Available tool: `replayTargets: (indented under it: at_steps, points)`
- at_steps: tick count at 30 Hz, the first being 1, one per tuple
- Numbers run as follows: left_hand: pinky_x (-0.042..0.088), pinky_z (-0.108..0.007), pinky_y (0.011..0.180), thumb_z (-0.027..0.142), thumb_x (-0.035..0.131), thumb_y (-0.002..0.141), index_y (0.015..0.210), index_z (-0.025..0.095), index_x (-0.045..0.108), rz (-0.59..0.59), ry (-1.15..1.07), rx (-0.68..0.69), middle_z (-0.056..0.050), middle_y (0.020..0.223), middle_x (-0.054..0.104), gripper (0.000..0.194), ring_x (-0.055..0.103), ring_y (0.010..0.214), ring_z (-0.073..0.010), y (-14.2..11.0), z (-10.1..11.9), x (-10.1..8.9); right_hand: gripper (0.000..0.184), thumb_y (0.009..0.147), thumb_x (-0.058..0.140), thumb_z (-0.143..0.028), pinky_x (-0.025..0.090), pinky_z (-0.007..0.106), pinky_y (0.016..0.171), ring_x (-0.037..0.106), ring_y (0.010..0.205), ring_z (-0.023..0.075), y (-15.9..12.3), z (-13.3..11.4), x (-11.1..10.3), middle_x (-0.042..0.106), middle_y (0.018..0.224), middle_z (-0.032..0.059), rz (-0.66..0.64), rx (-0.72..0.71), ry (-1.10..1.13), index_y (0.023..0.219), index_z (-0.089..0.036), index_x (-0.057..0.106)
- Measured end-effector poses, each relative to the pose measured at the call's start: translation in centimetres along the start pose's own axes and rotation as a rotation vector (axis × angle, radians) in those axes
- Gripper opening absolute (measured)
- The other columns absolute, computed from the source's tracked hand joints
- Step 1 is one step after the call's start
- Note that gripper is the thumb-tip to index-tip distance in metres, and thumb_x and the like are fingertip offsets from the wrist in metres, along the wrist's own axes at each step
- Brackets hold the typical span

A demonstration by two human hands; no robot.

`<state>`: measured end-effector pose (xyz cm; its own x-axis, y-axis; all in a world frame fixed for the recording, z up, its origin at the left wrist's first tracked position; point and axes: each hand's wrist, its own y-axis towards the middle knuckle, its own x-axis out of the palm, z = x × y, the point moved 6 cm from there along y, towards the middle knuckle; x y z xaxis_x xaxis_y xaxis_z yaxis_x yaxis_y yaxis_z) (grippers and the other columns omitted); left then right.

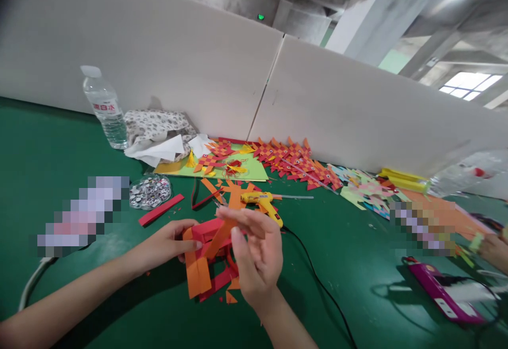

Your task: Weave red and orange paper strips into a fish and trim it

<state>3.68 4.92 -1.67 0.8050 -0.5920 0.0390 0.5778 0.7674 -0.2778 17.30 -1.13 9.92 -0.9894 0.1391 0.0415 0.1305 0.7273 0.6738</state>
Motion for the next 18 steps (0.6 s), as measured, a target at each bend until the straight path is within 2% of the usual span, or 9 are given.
replayTargets:
  at_steps: [3, 6, 8, 10, 14, 18]
  points:
    - [0.042, -0.022, 0.050, 0.030, 0.062, 0.070, 0.086, 0.016, 0.059, 0.020, 0.060, 0.052, 0.003, 0.070, 0.057, 0.022, 0.054, 0.062, -0.0133, -0.2, 0.3, 0.0, 0.037, 0.085, 0.052, -0.007, 0.055, 0.032, 0.079, 0.068, 0.090, 0.0174, -0.5, 0.1, 0.9, 0.072, 0.095, 0.0015, -0.098, 0.074, -0.051, 0.115, -0.027, 0.044]
    - [0.043, -0.023, 0.055, 0.028, 0.061, 0.069, 0.080, 0.016, 0.061, 0.038, 0.128, 0.127, 0.002, 0.070, 0.059, 0.016, 0.055, 0.065, -0.0151, -0.6, 1.0, 0.1, 0.043, 0.083, 0.055, -0.009, 0.053, 0.033, 0.086, 0.067, 0.094, 0.0174, -1.1, 1.6, 2.1, 0.072, 0.095, 0.0010, -0.328, 0.140, -0.226, 0.120, -0.028, 0.042]
    - [0.044, -0.025, 0.062, 0.025, 0.060, 0.068, 0.079, 0.017, 0.064, 0.042, 0.157, 0.174, 0.001, 0.071, 0.062, 0.014, 0.057, 0.072, -0.0176, -0.9, 1.6, 0.1, 0.041, 0.085, 0.052, -0.011, 0.052, 0.034, 0.088, 0.066, 0.097, 0.0175, -1.4, 3.1, 2.7, 0.072, 0.098, 0.0017, -0.477, 0.209, -0.341, 0.121, -0.028, 0.043]
    - [0.045, -0.026, 0.067, 0.022, 0.060, 0.067, 0.080, 0.017, 0.067, 0.037, 0.157, 0.201, 0.000, 0.073, 0.065, 0.015, 0.059, 0.078, -0.0200, -1.1, 1.9, 0.2, 0.039, 0.087, 0.047, -0.013, 0.052, 0.035, 0.090, 0.065, 0.100, 0.0177, -1.5, 4.2, 2.8, 0.071, 0.101, 0.0024, -0.572, 0.247, -0.419, 0.123, -0.027, 0.045]
    - [0.045, -0.027, 0.068, 0.020, 0.061, 0.066, 0.086, 0.018, 0.068, 0.013, 0.088, 0.184, -0.001, 0.077, 0.068, 0.021, 0.060, 0.079, -0.0209, -1.0, 1.7, 0.2, 0.045, 0.088, 0.043, -0.012, 0.039, 0.044, 0.104, 0.057, 0.113, 0.0183, -1.2, 4.2, 2.7, 0.066, 0.114, 0.0029, -0.637, 0.138, -0.516, 0.130, -0.028, 0.040]
    - [0.046, -0.027, 0.068, 0.020, 0.065, 0.065, 0.088, 0.017, 0.068, -0.022, -0.034, 0.116, -0.002, 0.081, 0.068, 0.024, 0.061, 0.076, -0.0190, -0.8, 1.2, 0.3, 0.053, 0.088, 0.039, -0.009, 0.039, 0.044, 0.105, 0.053, 0.118, 0.0179, -1.2, 3.9, 2.5, 0.053, 0.132, 0.0029, -0.632, 0.079, -0.561, 0.136, -0.029, 0.032]
